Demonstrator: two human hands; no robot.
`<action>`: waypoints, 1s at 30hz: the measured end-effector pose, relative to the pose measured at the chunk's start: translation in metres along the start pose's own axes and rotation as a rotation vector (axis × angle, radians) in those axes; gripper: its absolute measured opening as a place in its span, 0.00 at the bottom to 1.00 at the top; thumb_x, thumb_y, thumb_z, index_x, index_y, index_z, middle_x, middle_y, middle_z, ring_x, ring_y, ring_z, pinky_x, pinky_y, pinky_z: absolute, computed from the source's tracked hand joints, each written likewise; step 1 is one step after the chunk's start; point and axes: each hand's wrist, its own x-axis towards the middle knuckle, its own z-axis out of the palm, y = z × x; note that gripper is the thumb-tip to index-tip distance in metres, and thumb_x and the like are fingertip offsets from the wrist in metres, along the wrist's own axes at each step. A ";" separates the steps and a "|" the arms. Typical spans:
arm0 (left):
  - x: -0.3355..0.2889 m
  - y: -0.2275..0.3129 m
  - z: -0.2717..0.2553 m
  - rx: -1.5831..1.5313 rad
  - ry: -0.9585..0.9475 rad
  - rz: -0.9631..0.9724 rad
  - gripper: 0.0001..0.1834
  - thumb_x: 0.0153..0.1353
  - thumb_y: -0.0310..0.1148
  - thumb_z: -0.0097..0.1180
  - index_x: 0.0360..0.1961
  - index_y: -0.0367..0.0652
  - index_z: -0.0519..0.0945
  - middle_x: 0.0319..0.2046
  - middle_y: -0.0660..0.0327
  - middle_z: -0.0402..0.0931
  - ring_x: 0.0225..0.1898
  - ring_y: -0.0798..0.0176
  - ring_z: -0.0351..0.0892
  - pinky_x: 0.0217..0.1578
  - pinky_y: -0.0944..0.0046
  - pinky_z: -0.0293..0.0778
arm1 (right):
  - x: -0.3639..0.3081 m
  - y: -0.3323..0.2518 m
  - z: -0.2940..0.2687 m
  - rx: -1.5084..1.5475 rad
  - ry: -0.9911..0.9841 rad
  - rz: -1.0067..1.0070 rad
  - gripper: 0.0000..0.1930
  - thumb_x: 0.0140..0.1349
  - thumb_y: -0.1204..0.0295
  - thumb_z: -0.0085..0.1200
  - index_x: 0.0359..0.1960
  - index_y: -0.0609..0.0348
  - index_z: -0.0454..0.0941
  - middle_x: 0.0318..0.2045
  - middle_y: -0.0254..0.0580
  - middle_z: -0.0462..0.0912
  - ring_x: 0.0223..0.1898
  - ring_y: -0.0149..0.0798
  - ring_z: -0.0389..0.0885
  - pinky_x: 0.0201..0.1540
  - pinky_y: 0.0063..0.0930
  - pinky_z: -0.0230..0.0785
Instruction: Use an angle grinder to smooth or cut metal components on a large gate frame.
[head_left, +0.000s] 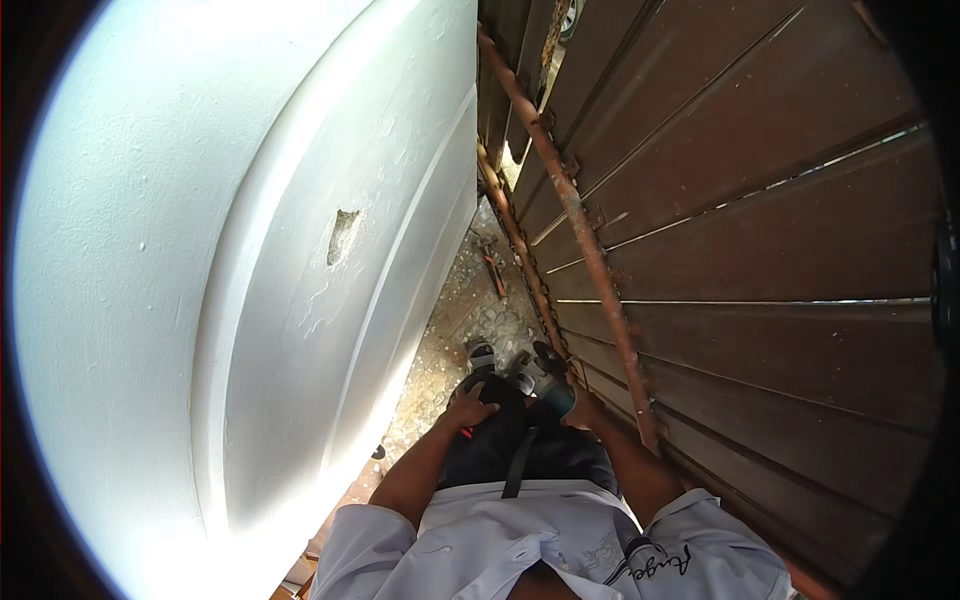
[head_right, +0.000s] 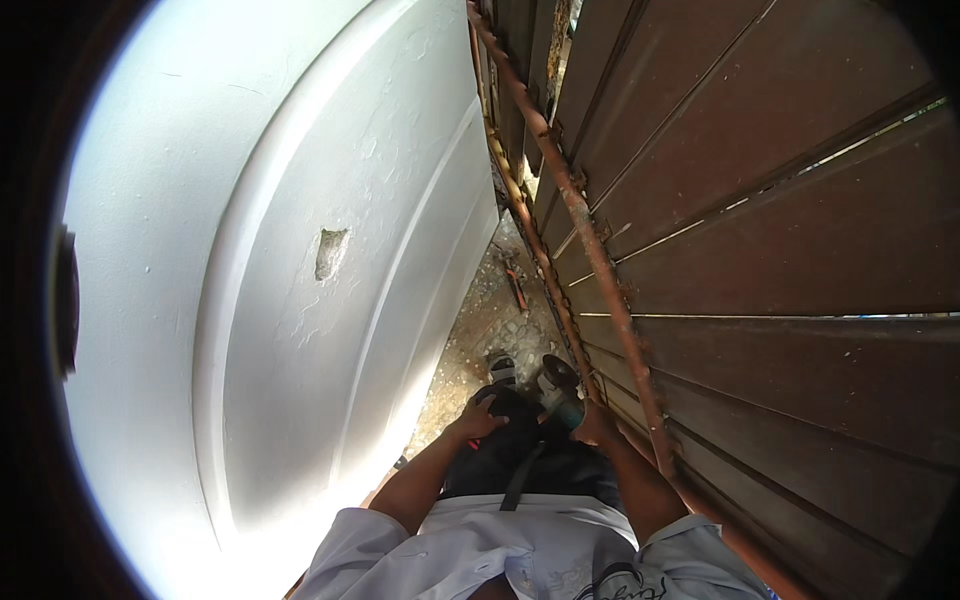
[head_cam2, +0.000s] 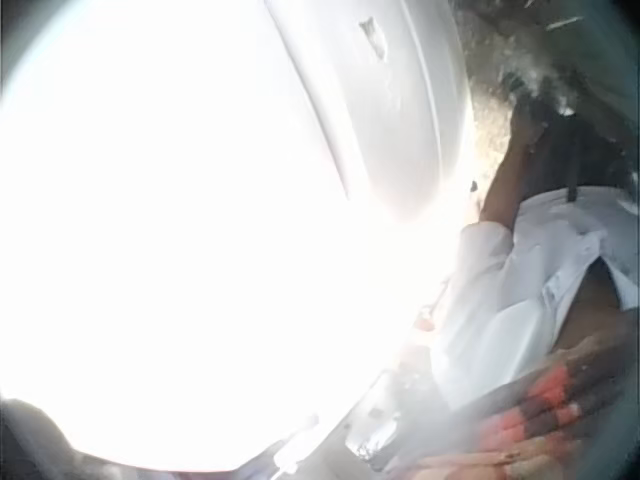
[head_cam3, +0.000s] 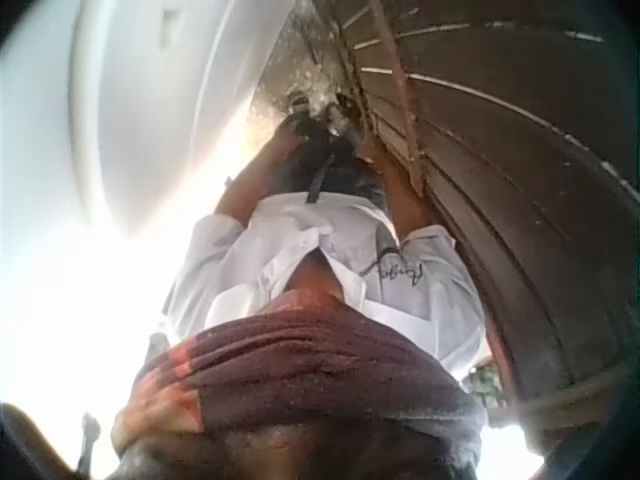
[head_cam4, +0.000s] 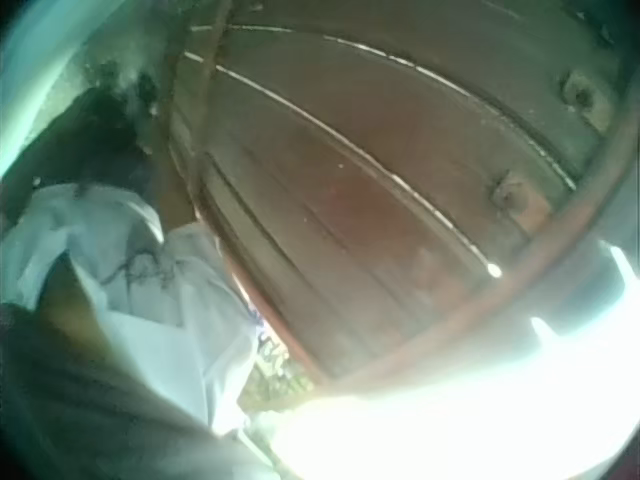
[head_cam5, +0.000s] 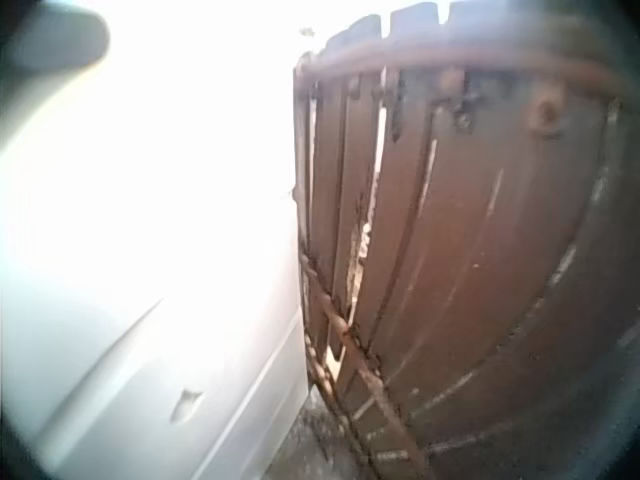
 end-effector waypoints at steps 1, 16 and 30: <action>-0.003 -0.004 -0.010 0.005 0.019 0.019 0.47 0.54 0.56 0.59 0.68 0.42 0.55 0.55 0.42 0.70 0.64 0.39 0.60 0.59 0.41 0.64 | -0.003 0.009 0.006 -0.121 0.044 -0.041 0.52 0.37 0.64 0.69 0.68 0.59 0.54 0.55 0.55 0.73 0.50 0.49 0.79 0.52 0.39 0.71; -0.100 0.125 -0.101 -0.525 0.092 0.226 0.31 0.61 0.52 0.55 0.58 0.40 0.72 0.50 0.50 0.76 0.56 0.55 0.72 0.55 0.57 0.67 | -0.091 -0.066 -0.085 0.149 0.210 -0.372 0.41 0.37 0.67 0.68 0.59 0.60 0.67 0.44 0.51 0.81 0.42 0.44 0.82 0.42 0.36 0.75; -0.108 0.217 -0.114 -1.280 -0.300 0.279 0.31 0.60 0.50 0.58 0.57 0.41 0.67 0.54 0.58 0.69 0.56 0.58 0.69 0.57 0.57 0.65 | -0.075 -0.119 -0.107 0.415 0.318 -0.852 0.44 0.35 0.68 0.70 0.58 0.66 0.64 0.49 0.46 0.76 0.50 0.40 0.75 0.53 0.35 0.69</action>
